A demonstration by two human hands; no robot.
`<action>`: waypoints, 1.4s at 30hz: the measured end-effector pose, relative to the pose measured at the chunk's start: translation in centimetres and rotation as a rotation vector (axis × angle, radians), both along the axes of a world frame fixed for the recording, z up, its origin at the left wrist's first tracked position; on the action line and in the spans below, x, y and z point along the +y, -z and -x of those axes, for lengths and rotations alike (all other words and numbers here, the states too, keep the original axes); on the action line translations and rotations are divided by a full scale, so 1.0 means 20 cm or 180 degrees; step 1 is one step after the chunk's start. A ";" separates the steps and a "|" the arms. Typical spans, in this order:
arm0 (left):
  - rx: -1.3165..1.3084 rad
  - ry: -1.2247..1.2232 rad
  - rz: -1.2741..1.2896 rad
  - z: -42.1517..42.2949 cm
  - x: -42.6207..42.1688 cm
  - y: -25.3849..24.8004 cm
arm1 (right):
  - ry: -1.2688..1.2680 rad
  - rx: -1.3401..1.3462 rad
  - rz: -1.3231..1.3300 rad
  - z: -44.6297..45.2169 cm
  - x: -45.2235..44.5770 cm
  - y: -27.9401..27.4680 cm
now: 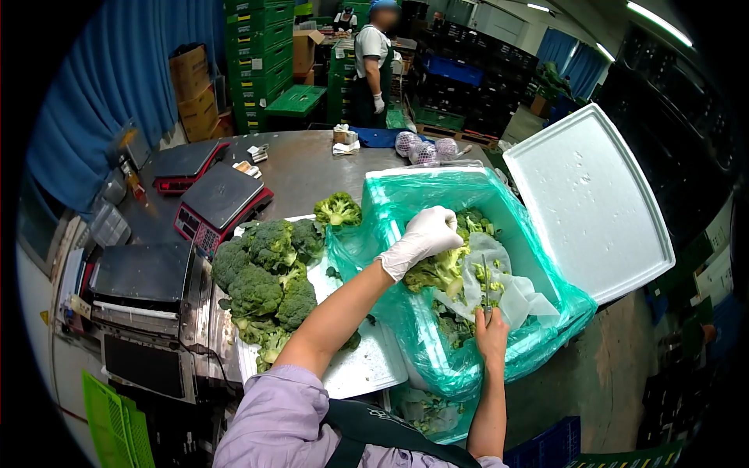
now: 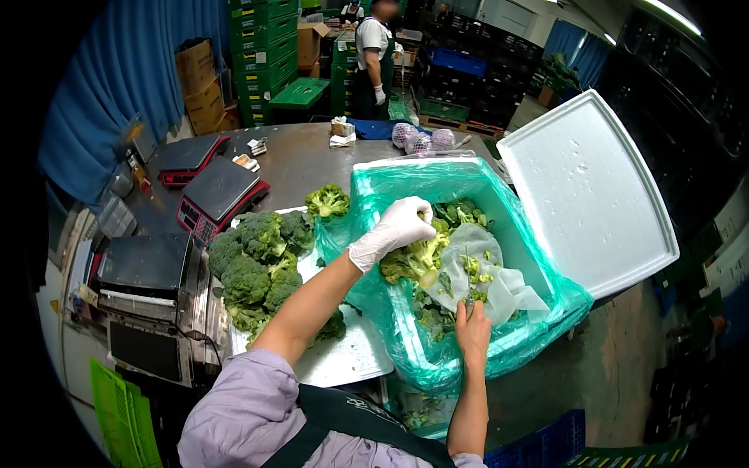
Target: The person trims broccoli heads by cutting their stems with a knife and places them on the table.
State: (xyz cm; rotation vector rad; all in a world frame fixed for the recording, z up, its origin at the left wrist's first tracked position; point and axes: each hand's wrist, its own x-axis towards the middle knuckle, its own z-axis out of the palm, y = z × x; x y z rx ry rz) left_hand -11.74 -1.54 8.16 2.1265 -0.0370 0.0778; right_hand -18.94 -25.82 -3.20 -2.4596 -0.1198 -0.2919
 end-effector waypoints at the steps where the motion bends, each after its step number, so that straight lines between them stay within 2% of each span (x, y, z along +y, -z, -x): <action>1: 0.0005 0.0007 -0.0001 0.00 0.00 0.00 | 0.0011 -0.0102 0.0001 0.00 0.00 0.00; 25: 0.0038 0.0028 -0.0020 0.00 0.00 0.00 | 0.0018 0.0092 -0.0036 0.00 0.00 -0.01; 34: 0.0086 0.0026 -0.0032 0.01 -0.01 -0.01 | 0.0057 -0.0156 0.0004 -0.01 -0.01 0.02; 36: -0.0252 -0.0078 -0.0190 -0.01 -0.01 0.02 | 0.0048 -0.0165 -0.0001 -0.01 0.00 0.01; 42: -0.0262 -0.0092 -0.0196 -0.02 -0.01 0.04 | 0.0043 -0.0026 0.0031 -0.01 0.00 0.01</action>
